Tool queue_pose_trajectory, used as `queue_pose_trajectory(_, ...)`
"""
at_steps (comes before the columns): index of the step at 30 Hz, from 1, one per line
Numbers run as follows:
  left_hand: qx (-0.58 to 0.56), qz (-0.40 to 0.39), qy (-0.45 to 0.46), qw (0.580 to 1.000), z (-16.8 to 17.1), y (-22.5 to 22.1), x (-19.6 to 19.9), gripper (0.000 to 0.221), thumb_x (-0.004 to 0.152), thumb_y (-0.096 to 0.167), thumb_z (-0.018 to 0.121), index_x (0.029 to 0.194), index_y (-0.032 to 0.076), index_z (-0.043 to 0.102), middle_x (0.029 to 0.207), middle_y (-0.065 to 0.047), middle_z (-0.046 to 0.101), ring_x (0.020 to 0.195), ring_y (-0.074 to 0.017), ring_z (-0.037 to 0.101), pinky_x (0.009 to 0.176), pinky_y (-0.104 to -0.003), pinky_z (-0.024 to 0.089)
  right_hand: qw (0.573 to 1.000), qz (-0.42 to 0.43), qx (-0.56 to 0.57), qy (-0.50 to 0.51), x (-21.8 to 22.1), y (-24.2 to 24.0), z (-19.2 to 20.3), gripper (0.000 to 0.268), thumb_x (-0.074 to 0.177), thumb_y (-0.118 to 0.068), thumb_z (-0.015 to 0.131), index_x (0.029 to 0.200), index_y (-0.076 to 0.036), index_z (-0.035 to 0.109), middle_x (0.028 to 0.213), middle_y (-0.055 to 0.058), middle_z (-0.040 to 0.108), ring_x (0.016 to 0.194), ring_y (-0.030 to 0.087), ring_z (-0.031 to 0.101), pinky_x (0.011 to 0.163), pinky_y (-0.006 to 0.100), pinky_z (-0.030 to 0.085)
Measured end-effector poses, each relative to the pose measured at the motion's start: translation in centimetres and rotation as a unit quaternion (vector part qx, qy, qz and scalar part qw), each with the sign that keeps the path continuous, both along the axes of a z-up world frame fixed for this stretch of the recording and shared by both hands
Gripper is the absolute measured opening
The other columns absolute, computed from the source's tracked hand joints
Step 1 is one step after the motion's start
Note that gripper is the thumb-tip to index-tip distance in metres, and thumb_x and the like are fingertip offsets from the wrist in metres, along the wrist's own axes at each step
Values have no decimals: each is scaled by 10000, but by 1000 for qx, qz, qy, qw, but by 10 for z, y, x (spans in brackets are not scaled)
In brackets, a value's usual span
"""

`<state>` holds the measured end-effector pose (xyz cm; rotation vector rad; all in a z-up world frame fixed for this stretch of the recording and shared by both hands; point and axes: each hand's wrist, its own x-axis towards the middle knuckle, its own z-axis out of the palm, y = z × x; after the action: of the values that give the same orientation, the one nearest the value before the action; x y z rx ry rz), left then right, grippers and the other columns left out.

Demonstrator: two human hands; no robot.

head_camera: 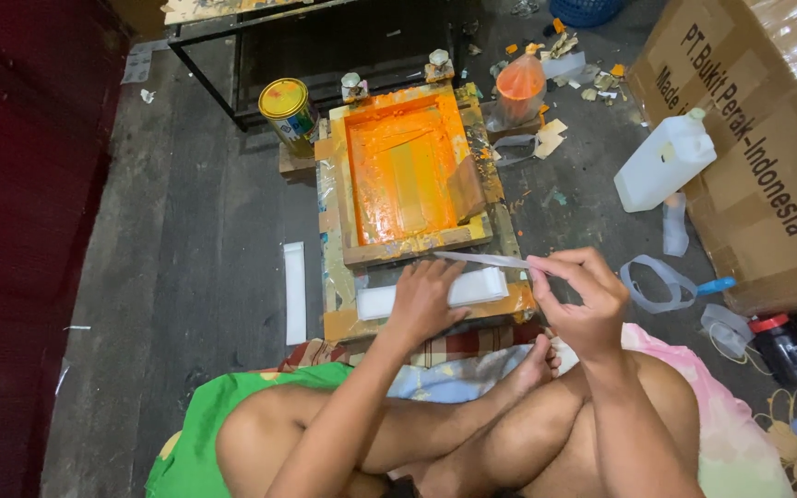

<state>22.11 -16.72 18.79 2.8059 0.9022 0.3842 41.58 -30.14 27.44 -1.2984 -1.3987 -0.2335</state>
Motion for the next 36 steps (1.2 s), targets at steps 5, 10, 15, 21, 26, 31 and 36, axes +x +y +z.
queue_pose_trajectory(5,21,9,56,998,-17,15,-38,667,671,459,875,1231,136,710,1089,-85,698,1037,-304,666,870,-469,474,1000,4,1,1,0,1,0,137,861,61,790,948,-43,813,831,74,713,699,234,696,689,334,569)
queue_pose_trajectory(10,31,15,75,997,-24,24,-55,489,712,425,857,1097,141,757,976,-60,706,917,-275,675,802,-441,456,1000,8,3,-11,-6,3,-2,127,857,68,798,945,-24,803,822,82,707,694,242,692,690,334,569)
queue_pose_trajectory(15,42,-15,41,998,-20,28,-53,468,660,382,895,978,58,781,899,-90,694,810,-304,674,702,-455,442,1000,17,2,-17,-7,2,-10,123,847,41,807,939,-37,782,827,85,715,701,278,696,692,351,565)
queue_pose_trajectory(21,35,-16,4,999,-21,31,-52,442,644,367,884,958,74,780,867,-81,674,786,-308,677,686,-452,443,1000,20,-7,-19,-15,2,-2,147,873,62,758,944,-60,799,850,69,720,724,262,704,715,345,570)
queue_pose_trajectory(26,4,5,44,999,-10,25,-52,420,677,347,848,1014,109,768,942,-62,693,875,-293,679,762,-443,439,998,48,-18,-22,-18,3,-6,128,896,16,713,946,-61,803,866,82,723,731,267,705,703,343,569)
queue_pose_trajectory(31,2,7,54,999,-13,25,-52,414,686,381,819,1010,132,753,961,-51,692,915,-272,674,797,-438,442,997,69,-21,-38,-22,4,-7,118,909,-46,694,940,-66,806,873,80,728,727,265,697,697,338,573)
queue_pose_trajectory(36,3,-11,72,997,-14,30,-48,365,683,345,768,963,114,730,910,-54,661,861,-263,657,785,-428,426,995,75,-26,-60,-24,5,-13,97,875,-44,721,920,-71,802,859,72,727,720,265,686,658,335,567)
